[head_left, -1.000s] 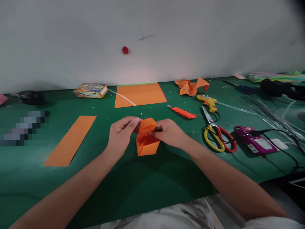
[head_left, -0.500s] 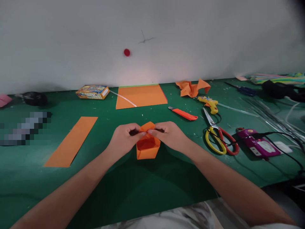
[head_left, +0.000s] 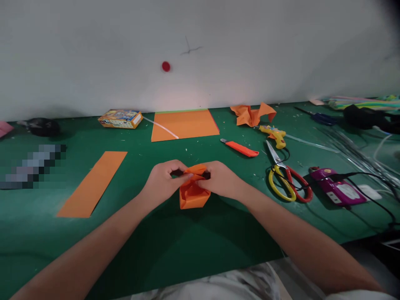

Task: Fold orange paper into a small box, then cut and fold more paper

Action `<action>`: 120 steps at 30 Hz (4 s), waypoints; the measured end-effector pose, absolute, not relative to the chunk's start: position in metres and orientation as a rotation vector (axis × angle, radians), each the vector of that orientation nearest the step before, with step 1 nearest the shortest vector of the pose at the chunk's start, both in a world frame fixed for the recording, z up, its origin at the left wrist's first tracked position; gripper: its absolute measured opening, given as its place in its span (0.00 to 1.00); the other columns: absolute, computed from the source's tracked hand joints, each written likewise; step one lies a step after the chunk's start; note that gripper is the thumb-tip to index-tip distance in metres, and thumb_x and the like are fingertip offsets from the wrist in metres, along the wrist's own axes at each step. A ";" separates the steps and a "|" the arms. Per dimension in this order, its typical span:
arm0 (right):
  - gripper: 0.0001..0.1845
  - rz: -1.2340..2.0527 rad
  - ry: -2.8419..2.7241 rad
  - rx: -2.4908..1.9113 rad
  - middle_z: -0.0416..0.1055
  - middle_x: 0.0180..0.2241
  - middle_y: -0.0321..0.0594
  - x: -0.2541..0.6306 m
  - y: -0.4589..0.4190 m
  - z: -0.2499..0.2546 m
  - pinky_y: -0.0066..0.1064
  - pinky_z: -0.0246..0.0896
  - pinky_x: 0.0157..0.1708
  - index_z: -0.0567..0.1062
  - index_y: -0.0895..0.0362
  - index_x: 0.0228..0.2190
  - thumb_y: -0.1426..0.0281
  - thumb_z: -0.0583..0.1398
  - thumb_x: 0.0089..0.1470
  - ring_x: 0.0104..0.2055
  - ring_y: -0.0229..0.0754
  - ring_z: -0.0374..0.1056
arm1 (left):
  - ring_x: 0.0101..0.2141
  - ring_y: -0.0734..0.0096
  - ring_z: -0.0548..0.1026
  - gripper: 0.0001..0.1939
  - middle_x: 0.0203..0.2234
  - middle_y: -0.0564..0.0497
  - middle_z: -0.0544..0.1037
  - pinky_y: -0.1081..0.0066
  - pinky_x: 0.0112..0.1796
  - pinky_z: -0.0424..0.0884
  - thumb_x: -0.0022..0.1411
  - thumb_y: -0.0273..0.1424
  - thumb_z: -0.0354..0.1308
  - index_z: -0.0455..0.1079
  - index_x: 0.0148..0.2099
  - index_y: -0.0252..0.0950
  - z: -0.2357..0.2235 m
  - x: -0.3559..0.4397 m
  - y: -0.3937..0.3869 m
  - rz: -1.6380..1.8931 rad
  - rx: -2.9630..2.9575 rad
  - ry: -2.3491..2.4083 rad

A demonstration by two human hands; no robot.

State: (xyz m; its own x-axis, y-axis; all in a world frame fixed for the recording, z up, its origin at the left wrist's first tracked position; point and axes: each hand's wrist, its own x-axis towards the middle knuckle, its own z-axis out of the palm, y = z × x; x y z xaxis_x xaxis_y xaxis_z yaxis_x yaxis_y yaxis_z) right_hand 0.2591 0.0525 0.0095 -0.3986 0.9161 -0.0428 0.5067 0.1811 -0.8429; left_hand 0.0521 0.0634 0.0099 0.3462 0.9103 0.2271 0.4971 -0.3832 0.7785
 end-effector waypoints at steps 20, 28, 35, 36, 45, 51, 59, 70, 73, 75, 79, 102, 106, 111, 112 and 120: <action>0.10 0.813 -2.309 -1.385 0.65 0.21 0.34 0.262 0.049 0.015 0.32 0.41 0.26 0.74 0.57 0.23 0.77 0.57 0.53 0.24 0.36 0.55 | 0.30 0.69 0.78 0.07 0.30 0.49 0.83 0.72 0.32 0.73 0.62 0.34 0.63 0.81 0.34 0.41 0.010 0.060 0.051 1.010 2.193 1.097; 0.11 0.761 -2.351 -1.406 0.73 0.25 0.37 0.273 0.051 0.018 0.32 0.43 0.27 0.79 0.57 0.29 0.71 0.58 0.61 0.27 0.37 0.61 | 0.29 0.70 0.78 0.07 0.29 0.49 0.82 0.74 0.30 0.72 0.63 0.33 0.63 0.80 0.33 0.40 0.003 0.060 0.052 1.077 2.182 1.077; 0.16 0.730 -2.313 -1.434 0.63 0.20 0.32 0.274 0.053 0.016 0.33 0.40 0.26 0.68 0.56 0.20 0.69 0.60 0.59 0.24 0.36 0.54 | 0.29 0.69 0.77 0.08 0.28 0.50 0.81 0.72 0.31 0.72 0.61 0.35 0.63 0.78 0.31 0.39 0.001 0.060 0.054 1.005 2.137 1.168; 0.17 0.720 -2.292 -1.444 0.62 0.20 0.32 0.273 0.053 0.015 0.33 0.39 0.26 0.67 0.56 0.19 0.69 0.61 0.58 0.23 0.35 0.54 | 0.29 0.69 0.76 0.08 0.28 0.51 0.81 0.73 0.30 0.71 0.61 0.36 0.63 0.77 0.32 0.39 0.001 0.060 0.055 0.973 2.113 1.202; 0.13 0.779 -2.244 -1.453 0.66 0.23 0.32 0.271 0.053 0.013 0.31 0.43 0.27 0.69 0.57 0.22 0.71 0.62 0.57 0.26 0.36 0.57 | 0.30 0.65 0.79 0.09 0.30 0.52 0.83 0.72 0.28 0.70 0.59 0.37 0.60 0.79 0.38 0.39 0.003 0.062 0.054 0.708 2.044 1.274; 0.08 0.782 -2.298 -1.409 0.74 0.28 0.36 0.271 0.052 0.015 0.30 0.49 0.29 0.77 0.56 0.28 0.70 0.60 0.60 0.29 0.38 0.64 | 0.26 0.67 0.76 0.10 0.27 0.52 0.82 0.72 0.25 0.65 0.61 0.35 0.58 0.78 0.33 0.38 0.004 0.061 0.055 0.694 2.189 1.325; 0.08 0.419 -2.171 -1.245 0.77 0.38 0.42 0.281 0.049 0.017 0.34 0.59 0.39 0.75 0.56 0.42 0.67 0.58 0.64 0.41 0.44 0.68 | 0.21 0.72 0.69 0.11 0.20 0.54 0.75 0.73 0.24 0.59 0.60 0.35 0.58 0.72 0.27 0.37 0.004 0.055 0.061 0.824 2.233 1.423; 0.16 0.267 -2.656 -0.985 0.78 0.46 0.46 0.257 0.036 0.012 0.45 0.52 0.50 0.79 0.57 0.45 0.61 0.56 0.68 0.50 0.53 0.62 | 0.27 0.68 0.73 0.09 0.24 0.52 0.77 0.70 0.29 0.64 0.59 0.35 0.59 0.73 0.29 0.36 0.000 0.052 0.066 0.917 2.196 1.523; 0.18 0.276 -2.663 -1.024 0.78 0.46 0.47 0.254 0.036 0.015 0.46 0.50 0.51 0.78 0.57 0.48 0.59 0.55 0.68 0.49 0.53 0.61 | 0.27 0.68 0.75 0.10 0.26 0.52 0.79 0.71 0.29 0.65 0.59 0.36 0.59 0.74 0.30 0.36 -0.002 0.050 0.069 0.903 2.157 1.501; 0.20 0.263 -2.675 -1.056 0.77 0.46 0.47 0.252 0.036 0.016 0.46 0.49 0.50 0.78 0.58 0.48 0.58 0.54 0.68 0.47 0.52 0.61 | 0.27 0.68 0.75 0.10 0.26 0.52 0.80 0.71 0.29 0.66 0.59 0.36 0.58 0.75 0.30 0.36 -0.003 0.048 0.072 0.901 2.132 1.491; 0.23 0.238 -2.706 -1.157 0.75 0.43 0.47 0.250 0.036 0.019 0.45 0.49 0.45 0.80 0.58 0.44 0.56 0.52 0.69 0.43 0.51 0.58 | 0.26 0.68 0.74 0.11 0.24 0.53 0.79 0.71 0.27 0.65 0.59 0.37 0.59 0.76 0.30 0.36 -0.004 0.045 0.074 0.906 2.103 1.490; 0.14 0.409 -2.710 -0.934 0.79 0.36 0.42 0.269 0.045 0.014 0.40 0.54 0.45 0.81 0.56 0.36 0.59 0.61 0.63 0.41 0.48 0.64 | 0.24 0.73 0.68 0.16 0.23 0.54 0.72 0.71 0.26 0.62 0.67 0.40 0.57 0.73 0.29 0.36 -0.020 0.041 0.081 1.086 2.360 1.196; 0.06 0.429 -2.757 -0.848 0.80 0.39 0.40 0.276 0.047 0.011 0.40 0.54 0.48 0.81 0.55 0.37 0.69 0.63 0.60 0.44 0.47 0.65 | 0.23 0.73 0.65 0.20 0.21 0.54 0.68 0.71 0.25 0.60 0.69 0.41 0.56 0.70 0.27 0.36 -0.019 0.042 0.078 1.143 2.425 1.082; 0.11 0.366 -2.812 -0.820 0.80 0.32 0.38 0.275 0.048 0.010 0.38 0.54 0.45 0.82 0.54 0.34 0.75 0.59 0.61 0.37 0.45 0.63 | 0.24 0.72 0.68 0.19 0.22 0.53 0.71 0.71 0.26 0.62 0.71 0.40 0.54 0.71 0.29 0.36 -0.019 0.042 0.074 1.115 2.459 1.025; 0.11 0.351 -2.820 -0.813 0.80 0.32 0.38 0.275 0.048 0.010 0.37 0.54 0.44 0.82 0.54 0.33 0.75 0.59 0.62 0.36 0.45 0.62 | 0.25 0.71 0.69 0.19 0.23 0.52 0.72 0.70 0.27 0.63 0.71 0.41 0.54 0.72 0.30 0.37 -0.019 0.042 0.074 1.094 2.459 1.033; 0.09 0.365 -2.823 -0.862 0.81 0.34 0.35 0.279 0.044 0.018 0.37 0.52 0.40 0.82 0.53 0.37 0.75 0.61 0.59 0.38 0.46 0.60 | 0.26 0.70 0.71 0.19 0.25 0.50 0.74 0.71 0.28 0.66 0.71 0.41 0.53 0.73 0.32 0.37 -0.017 0.043 0.073 1.056 2.458 1.036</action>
